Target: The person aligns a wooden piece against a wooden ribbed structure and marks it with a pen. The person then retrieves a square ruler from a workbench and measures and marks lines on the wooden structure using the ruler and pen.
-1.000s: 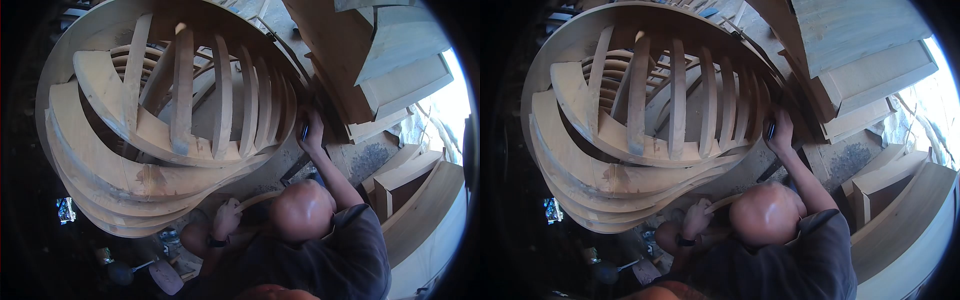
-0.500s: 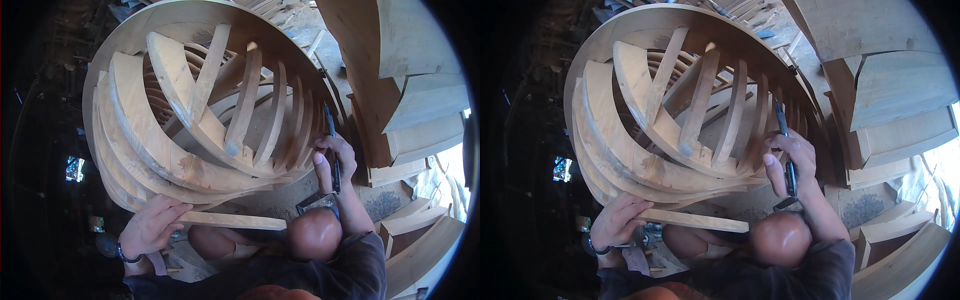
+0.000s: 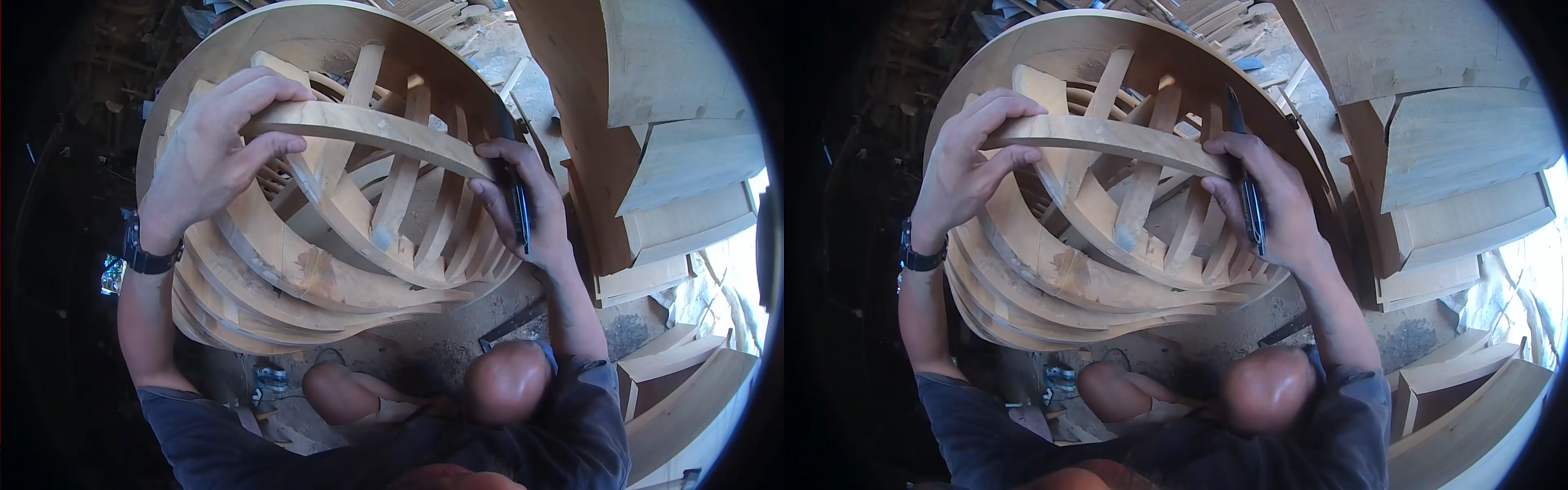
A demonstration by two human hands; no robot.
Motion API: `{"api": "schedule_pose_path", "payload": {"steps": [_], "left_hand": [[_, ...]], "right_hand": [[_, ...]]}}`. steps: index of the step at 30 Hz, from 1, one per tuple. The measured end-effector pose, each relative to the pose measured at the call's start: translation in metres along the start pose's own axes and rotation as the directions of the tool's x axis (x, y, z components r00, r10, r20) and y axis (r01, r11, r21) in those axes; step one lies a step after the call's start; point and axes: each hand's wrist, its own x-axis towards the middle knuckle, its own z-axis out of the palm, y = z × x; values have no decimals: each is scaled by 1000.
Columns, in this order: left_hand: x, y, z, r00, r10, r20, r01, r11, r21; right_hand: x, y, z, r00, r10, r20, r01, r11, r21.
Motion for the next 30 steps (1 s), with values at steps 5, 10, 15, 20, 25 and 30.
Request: {"api": "schedule_pose_path", "payload": {"steps": [5,10,15,20,25,30], "left_hand": [[26,-50,2,993,70,-92,-54,985,166],[20,-88,-21,975,-60,-215,90,987,132],[14,-88,-17,974,-188,-125,196,979,55],[22,-76,-6,976,-191,-104,193,981,12],[32,-80,-2,991,-134,18,131,985,108],[34,-78,-3,992,-119,-44,123,987,100]], "right_hand": [[8,43,15,993,12,-117,-18,998,-57],[2,61,14,983,92,-157,-100,994,-38],[2,80,21,980,61,-189,-80,992,-94],[13,85,27,987,-5,-161,-12,995,-101],[17,72,33,991,17,-136,-21,999,-32],[-3,66,60,962,-91,-258,67,993,-99]]}}
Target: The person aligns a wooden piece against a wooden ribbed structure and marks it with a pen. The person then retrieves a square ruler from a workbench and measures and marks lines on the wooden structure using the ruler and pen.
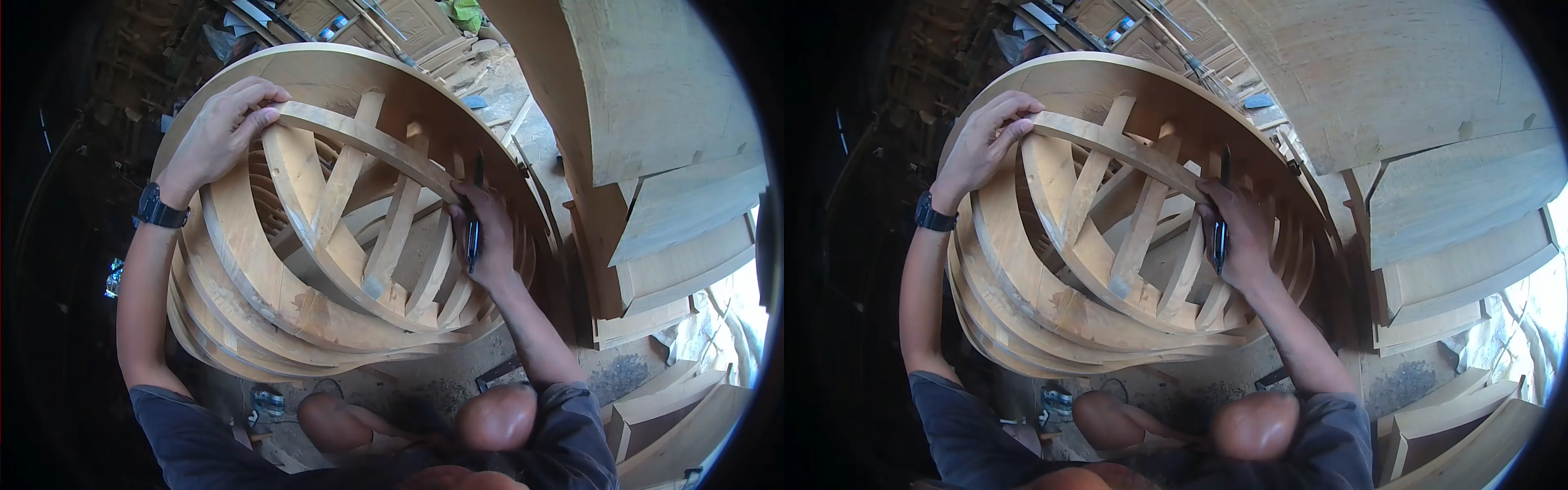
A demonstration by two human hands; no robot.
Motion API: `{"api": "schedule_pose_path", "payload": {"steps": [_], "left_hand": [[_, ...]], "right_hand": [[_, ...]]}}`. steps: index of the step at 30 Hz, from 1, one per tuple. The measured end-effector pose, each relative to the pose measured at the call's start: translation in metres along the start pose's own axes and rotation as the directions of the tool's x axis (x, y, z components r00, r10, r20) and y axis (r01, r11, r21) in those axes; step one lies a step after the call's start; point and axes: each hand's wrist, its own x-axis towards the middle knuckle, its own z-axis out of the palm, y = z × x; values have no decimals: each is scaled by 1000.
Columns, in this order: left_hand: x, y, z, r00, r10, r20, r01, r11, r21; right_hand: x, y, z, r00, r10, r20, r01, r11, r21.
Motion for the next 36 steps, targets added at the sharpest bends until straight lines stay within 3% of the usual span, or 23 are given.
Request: {"api": "schedule_pose_path", "payload": {"steps": [3,5,7,11,13,16,19,26,28,29,31,32,34,36], "left_hand": [[0,1,0,997,-76,30,77,997,-25],[-3,0,1,994,-103,42,105,993,-61],[-3,-2,5,997,-73,-38,71,996,-53],[4,-3,8,993,-96,-62,95,995,-24],[6,-3,7,991,-117,-57,116,993,-31],[6,-1,8,989,-123,-79,123,992,-5],[7,-3,9,978,-192,-83,191,981,-27],[0,-16,8,974,-187,-125,172,978,-121],[0,-15,7,932,-352,-87,324,916,-238],[-2,-10,7,922,-373,-104,352,919,-176],[-3,-11,11,877,-477,-52,449,853,-265],[-2,-9,12,874,-483,-61,452,852,-262],[-1,-5,14,797,-600,76,560,684,-468],[1,-5,19,794,-603,79,561,676,-479]], "right_hand": [[1,5,2,999,-17,-39,18,1000,22],[6,7,-1,998,52,-17,-51,997,62],[12,16,2,993,120,-15,-118,990,70],[18,24,10,994,60,-88,-50,993,109],[17,22,5,976,213,-52,-204,970,131],[11,30,5,969,244,-41,-230,950,212],[12,34,9,979,192,-69,-174,963,207],[13,31,9,987,147,-61,-131,969,207],[13,33,8,994,100,-52,-88,977,193],[12,32,9,995,88,-46,-76,975,210],[10,30,9,994,91,-54,-81,982,168],[9,28,9,995,83,-52,-73,982,175],[8,26,9,993,108,-38,-101,982,162],[8,25,9,994,100,-46,-91,982,164]]}}
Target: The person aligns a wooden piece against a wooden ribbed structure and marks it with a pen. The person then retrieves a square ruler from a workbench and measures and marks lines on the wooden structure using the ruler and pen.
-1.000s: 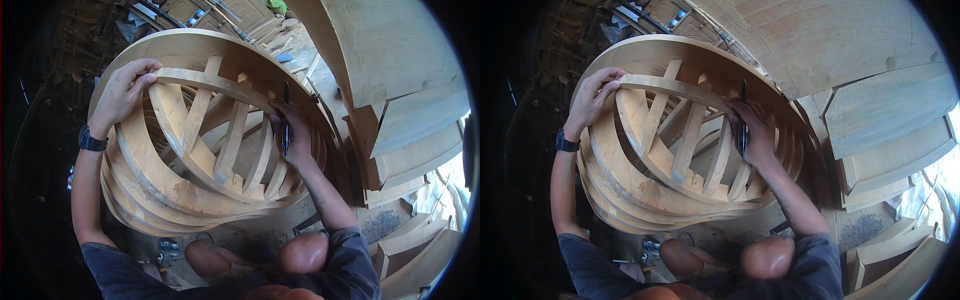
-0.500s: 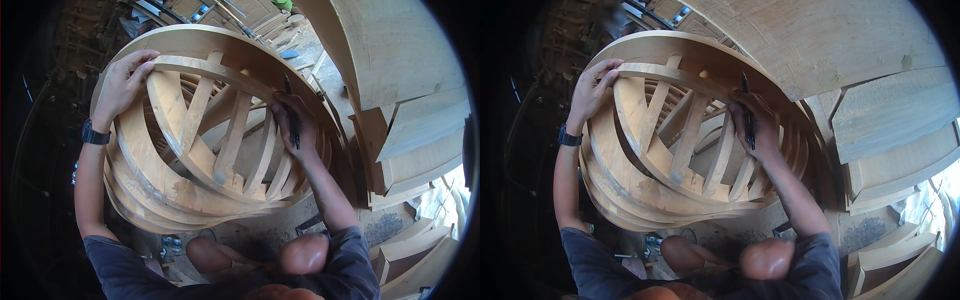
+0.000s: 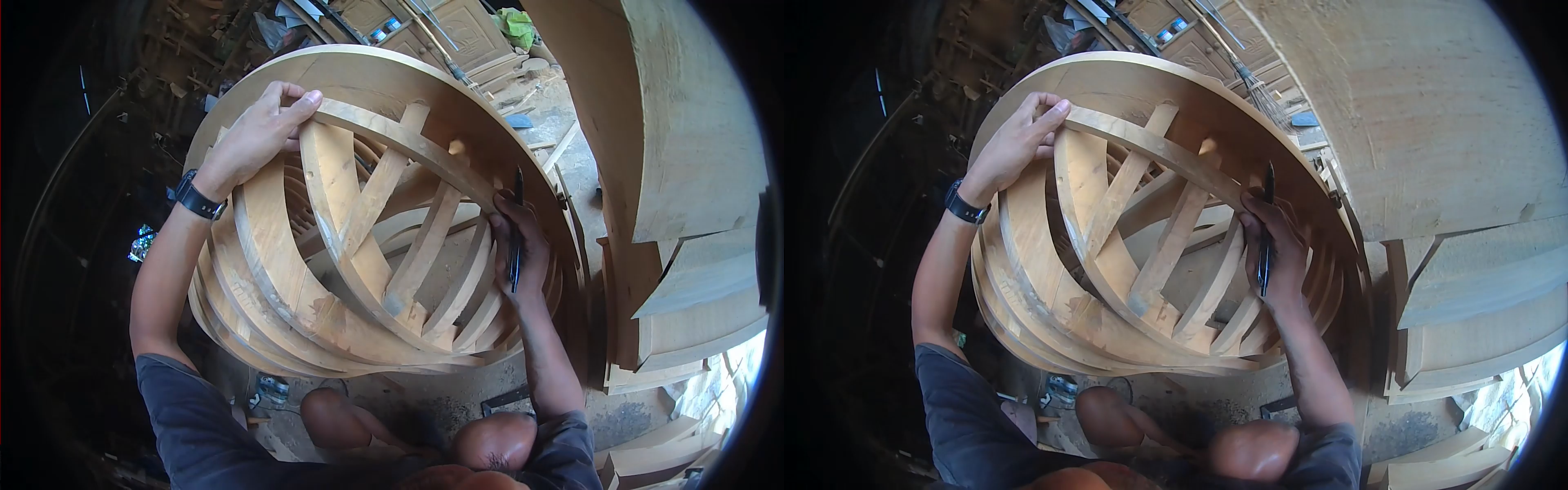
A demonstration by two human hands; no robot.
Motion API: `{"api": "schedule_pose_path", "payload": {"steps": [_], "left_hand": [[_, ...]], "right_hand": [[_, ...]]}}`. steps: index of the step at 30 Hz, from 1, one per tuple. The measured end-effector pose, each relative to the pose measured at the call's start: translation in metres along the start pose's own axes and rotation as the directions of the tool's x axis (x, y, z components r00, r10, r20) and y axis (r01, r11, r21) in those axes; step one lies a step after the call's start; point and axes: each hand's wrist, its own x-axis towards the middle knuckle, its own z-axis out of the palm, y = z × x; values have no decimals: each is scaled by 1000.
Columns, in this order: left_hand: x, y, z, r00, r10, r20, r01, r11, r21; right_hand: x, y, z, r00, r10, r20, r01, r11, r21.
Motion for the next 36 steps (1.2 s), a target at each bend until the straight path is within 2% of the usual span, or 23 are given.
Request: {"api": "schedule_pose_path", "payload": {"steps": [6,8,10,14,16,20,25,32,36], "left_hand": [[-2,4,4,1000,-8,3,9,992,-124],[-1,3,5,1000,11,27,-7,990,-140],[3,3,1,993,1,118,16,990,-138],[4,2,1,988,12,154,11,989,-147],[4,4,2,991,2,135,11,996,-92],[7,2,-3,991,-18,131,11,999,48],[6,0,-6,989,2,150,11,996,-89],[7,4,-3,989,18,146,-25,999,46],[9,1,-3,989,21,147,-39,992,121]], "right_hand": [[2,7,2,1000,11,0,-11,1000,19],[2,6,1,999,35,6,-35,999,32],[0,3,2,999,46,-10,-46,999,28],[0,0,-3,998,59,-1,-59,998,36],[2,-4,-8,992,122,44,-126,986,107],[-3,2,-8,995,100,-4,-99,994,52],[-7,11,-9,995,97,17,-97,995,33],[-1,6,-15,996,85,14,-85,996,37],[-2,5,-16,996,87,5,-87,996,-27]]}}
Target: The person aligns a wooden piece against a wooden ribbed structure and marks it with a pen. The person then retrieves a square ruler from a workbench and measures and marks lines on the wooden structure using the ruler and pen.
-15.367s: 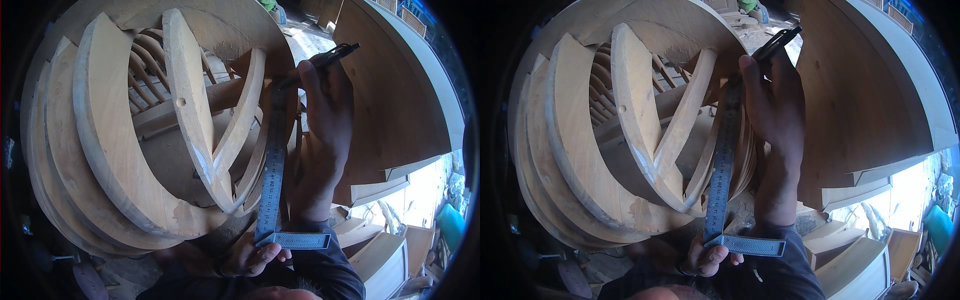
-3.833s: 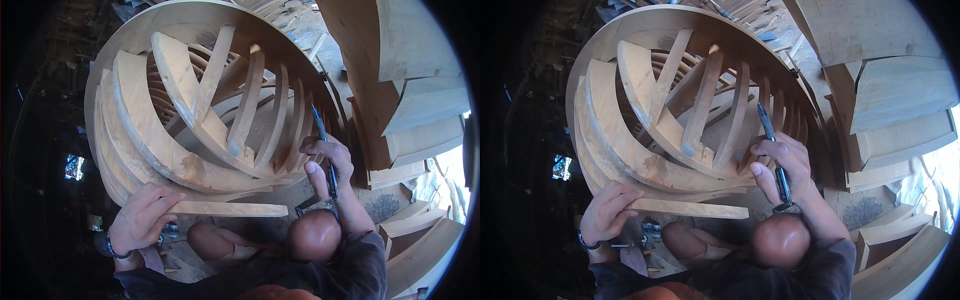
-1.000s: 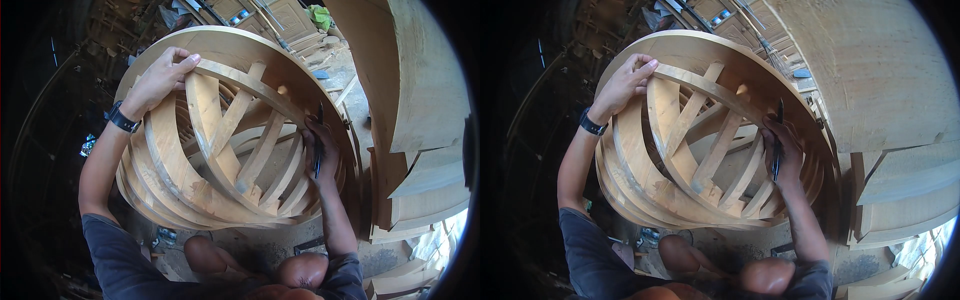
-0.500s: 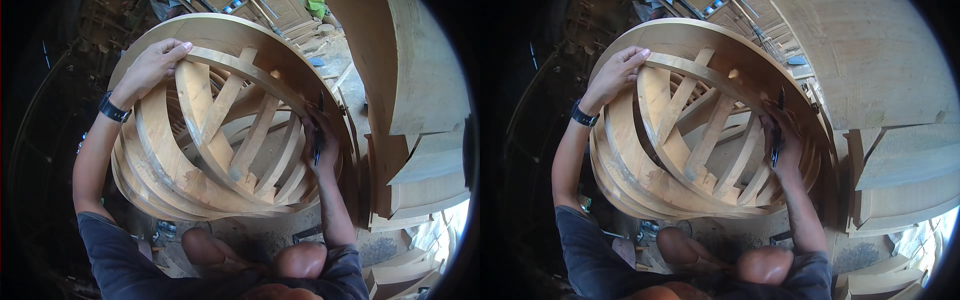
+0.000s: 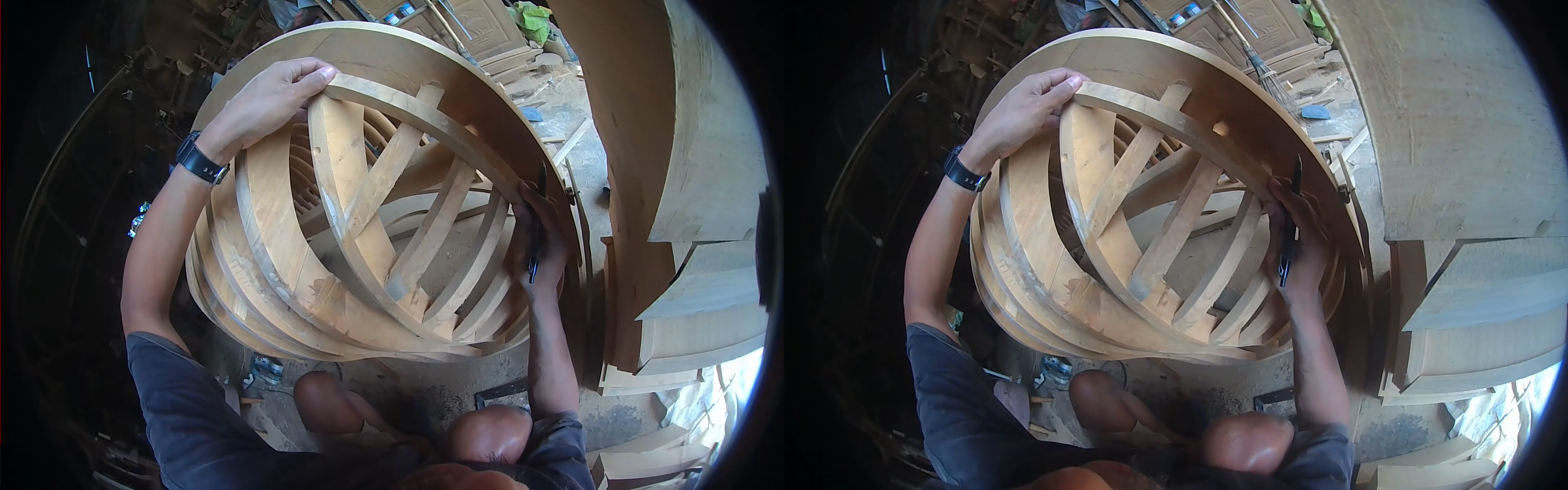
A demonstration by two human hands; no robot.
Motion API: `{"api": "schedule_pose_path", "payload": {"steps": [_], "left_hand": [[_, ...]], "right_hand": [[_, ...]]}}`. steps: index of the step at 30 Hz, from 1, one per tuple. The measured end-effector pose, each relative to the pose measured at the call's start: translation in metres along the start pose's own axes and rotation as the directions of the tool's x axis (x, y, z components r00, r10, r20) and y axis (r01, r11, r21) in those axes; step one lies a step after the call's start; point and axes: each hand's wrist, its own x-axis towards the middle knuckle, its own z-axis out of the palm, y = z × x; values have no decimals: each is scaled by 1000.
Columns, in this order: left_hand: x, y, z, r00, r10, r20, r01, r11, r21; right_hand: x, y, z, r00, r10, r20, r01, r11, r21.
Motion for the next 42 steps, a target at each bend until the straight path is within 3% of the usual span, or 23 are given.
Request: {"api": "schedule_pose_path", "payload": {"steps": [4,6,7,9,13,15,22,24,25,27,29,31,34,36,37,38,39,42], "left_hand": [[-4,0,1,1000,29,3,-29,997,-71],[-8,7,0,996,77,-46,-72,991,111],[-9,9,0,996,76,-52,-70,992,109],[-10,11,0,935,326,-141,-207,821,532],[-13,11,0,898,413,-154,-272,794,544],[-13,7,-5,887,453,-88,-328,754,570],[-12,-6,-6,897,432,-94,-313,771,554],[-12,-12,-6,730,681,-61,-499,592,633],[-13,-11,-5,726,683,-73,-501,599,625],[-15,-9,-5,853,517,-70,-383,712,588],[-13,-12,-6,828,556,-73,-421,703,573],[-5,-19,-10,800,596,-74,-462,689,559],[1,-26,-8,755,654,-57,-523,651,550],[-3,-20,-11,781,624,-28,-520,675,523],[-5,-18,-11,779,627,-21,-530,676,512],[-8,-15,-12,795,606,-23,-506,684,525],[-11,-12,-13,810,586,-26,-482,690,541],[-16,-4,-21,808,589,25,-528,703,476]], "right_hand": [[3,-6,-2,1000,-19,14,20,999,-36],[3,-6,-2,1000,-23,17,23,999,-30],[4,-5,-2,1000,-21,14,21,999,-26],[3,-6,-4,999,-22,48,24,999,-37],[4,-4,-4,999,-25,42,26,999,-38],[4,-7,-4,998,-31,46,32,999,-23],[6,-5,-12,991,-21,130,27,999,-42],[7,-4,-14,988,-15,154,25,998,-63],[7,-4,-15,987,-8,162,20,997,-71],[7,-5,-16,983,53,178,-38,996,-85],[11,-13,-16,976,101,191,-82,991,-105],[21,-36,-11,975,-208,76,221,935,-277],[39,-90,17,956,-283,81,291,950,-115],[58,-115,44,895,-346,280,334,938,93],[67,-131,57,874,-290,390,273,957,99],[79,-134,77,836,-416,358,397,909,129],[87,-133,91,800,-441,407,453,888,72],[91,-146,108,810,-291,510,337,942,2]]}}
